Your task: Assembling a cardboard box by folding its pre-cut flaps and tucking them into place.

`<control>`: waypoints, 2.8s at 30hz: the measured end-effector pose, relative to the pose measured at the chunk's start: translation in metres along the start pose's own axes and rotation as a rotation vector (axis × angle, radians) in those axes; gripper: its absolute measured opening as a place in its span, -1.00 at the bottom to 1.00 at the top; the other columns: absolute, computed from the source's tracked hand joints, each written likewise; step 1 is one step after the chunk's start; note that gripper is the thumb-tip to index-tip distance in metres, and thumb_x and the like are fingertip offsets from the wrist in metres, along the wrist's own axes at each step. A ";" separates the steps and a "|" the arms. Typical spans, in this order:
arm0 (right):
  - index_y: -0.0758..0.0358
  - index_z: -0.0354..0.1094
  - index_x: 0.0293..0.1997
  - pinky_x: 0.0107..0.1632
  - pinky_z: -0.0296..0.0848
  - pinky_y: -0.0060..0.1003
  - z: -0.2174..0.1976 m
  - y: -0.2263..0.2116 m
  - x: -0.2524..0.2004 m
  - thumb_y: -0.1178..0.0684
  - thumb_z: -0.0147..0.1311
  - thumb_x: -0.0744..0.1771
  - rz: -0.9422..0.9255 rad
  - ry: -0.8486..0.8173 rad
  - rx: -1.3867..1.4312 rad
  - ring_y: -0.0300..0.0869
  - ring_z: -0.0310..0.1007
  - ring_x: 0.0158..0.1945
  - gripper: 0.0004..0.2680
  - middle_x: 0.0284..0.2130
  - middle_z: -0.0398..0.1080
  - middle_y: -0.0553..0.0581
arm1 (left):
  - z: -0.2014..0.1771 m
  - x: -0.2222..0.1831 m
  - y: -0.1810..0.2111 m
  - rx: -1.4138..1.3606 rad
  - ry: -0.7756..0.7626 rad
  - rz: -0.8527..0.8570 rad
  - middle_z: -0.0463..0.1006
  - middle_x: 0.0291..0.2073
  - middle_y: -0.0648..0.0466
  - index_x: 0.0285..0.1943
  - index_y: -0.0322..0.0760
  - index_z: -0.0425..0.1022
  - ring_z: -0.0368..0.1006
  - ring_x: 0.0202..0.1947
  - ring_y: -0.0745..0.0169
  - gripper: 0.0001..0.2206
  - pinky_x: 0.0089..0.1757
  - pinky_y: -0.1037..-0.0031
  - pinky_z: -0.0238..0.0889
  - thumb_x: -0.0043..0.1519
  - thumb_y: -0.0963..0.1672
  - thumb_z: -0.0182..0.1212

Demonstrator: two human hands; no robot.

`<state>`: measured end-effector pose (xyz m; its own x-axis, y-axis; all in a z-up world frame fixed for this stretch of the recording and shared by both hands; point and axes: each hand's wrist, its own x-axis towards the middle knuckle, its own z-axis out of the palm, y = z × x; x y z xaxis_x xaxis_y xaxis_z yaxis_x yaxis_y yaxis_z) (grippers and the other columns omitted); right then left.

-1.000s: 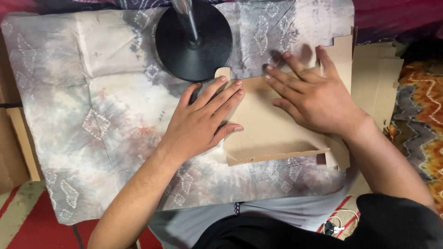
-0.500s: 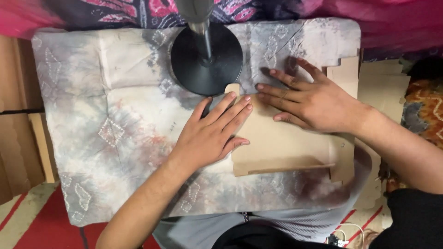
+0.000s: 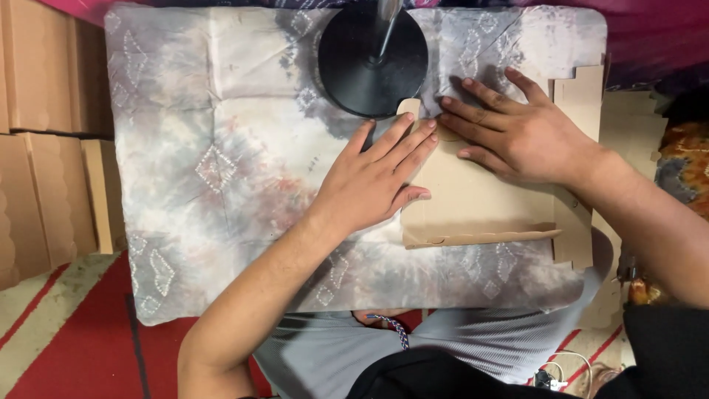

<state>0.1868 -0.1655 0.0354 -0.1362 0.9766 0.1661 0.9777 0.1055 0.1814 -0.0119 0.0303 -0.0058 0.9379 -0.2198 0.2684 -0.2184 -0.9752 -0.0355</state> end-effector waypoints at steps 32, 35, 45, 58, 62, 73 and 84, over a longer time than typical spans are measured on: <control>0.36 0.58 -0.12 0.04 0.39 -0.24 0.006 -0.018 0.000 0.17 0.17 0.40 0.074 0.372 0.105 -0.04 0.63 0.02 -0.91 -0.02 0.61 0.23 | -0.001 -0.002 0.001 0.029 0.063 0.037 0.25 0.47 0.18 0.50 -0.14 0.26 0.11 0.45 0.18 -0.38 0.19 0.21 0.10 0.43 0.22 -0.18; 0.34 0.54 -0.18 0.00 0.35 -0.25 0.004 -0.021 -0.002 0.18 0.13 0.41 0.098 0.391 0.076 -0.07 0.63 -0.01 -0.92 -0.03 0.61 0.20 | -0.002 -0.002 0.002 0.021 0.101 0.042 0.29 0.44 0.19 0.47 -0.13 0.30 0.14 0.42 0.18 -0.39 0.18 0.21 0.11 0.41 0.22 -0.15; 0.20 0.57 -0.05 0.14 0.33 -0.17 0.003 -0.026 -0.020 0.07 0.09 0.43 0.177 0.311 -0.081 -0.14 0.58 0.13 -0.88 0.06 0.59 0.09 | 0.003 -0.009 0.004 -0.092 0.173 0.006 0.29 0.44 0.22 0.46 -0.11 0.31 0.19 0.41 0.17 -0.45 0.19 0.15 0.07 0.41 0.16 -0.12; 0.28 0.55 -0.14 0.02 0.41 -0.20 0.014 -0.033 -0.053 0.16 0.09 0.40 0.411 0.409 -0.129 -0.04 0.58 0.09 -0.91 0.05 0.57 0.19 | -0.009 -0.004 0.004 -0.103 0.199 0.036 0.34 0.41 0.22 0.42 -0.14 0.35 0.21 0.37 0.19 -0.48 0.13 0.22 0.07 0.41 0.14 -0.09; 0.15 0.58 -0.13 0.06 0.36 -0.22 0.035 -0.025 -0.062 0.02 0.14 0.38 0.464 0.468 -0.089 -0.12 0.57 0.09 -0.89 -0.04 0.59 0.10 | -0.011 -0.003 0.007 -0.262 -0.010 -0.016 0.24 0.45 0.14 0.49 -0.08 0.22 0.02 0.46 0.14 -0.46 0.25 0.03 -0.09 0.44 0.16 -0.20; 0.00 0.54 0.10 0.25 0.22 -0.09 0.038 -0.031 -0.062 -0.02 0.09 0.41 0.451 0.377 0.067 -0.08 0.41 0.29 -0.83 0.11 0.53 0.05 | -0.012 -0.006 0.022 -0.195 -0.073 -0.078 0.20 0.48 0.16 0.51 -0.04 0.20 -0.04 0.49 0.15 -0.51 0.29 0.00 -0.15 0.46 0.12 -0.24; -0.08 0.45 0.24 0.37 0.10 0.04 0.027 -0.086 -0.068 -0.07 -0.03 0.46 0.460 0.184 0.217 -0.11 0.34 0.36 -0.78 0.21 0.45 -0.02 | -0.028 -0.050 0.062 -0.181 -0.137 -0.152 0.34 0.36 0.10 0.40 -0.13 0.35 0.02 0.47 0.07 -0.52 0.33 -0.10 -0.24 0.44 0.12 -0.15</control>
<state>0.1165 -0.2360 -0.0171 0.3071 0.8843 0.3517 0.9509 -0.2702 -0.1510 -0.0802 -0.0188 0.0053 0.9887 -0.0847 0.1241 -0.1054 -0.9796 0.1712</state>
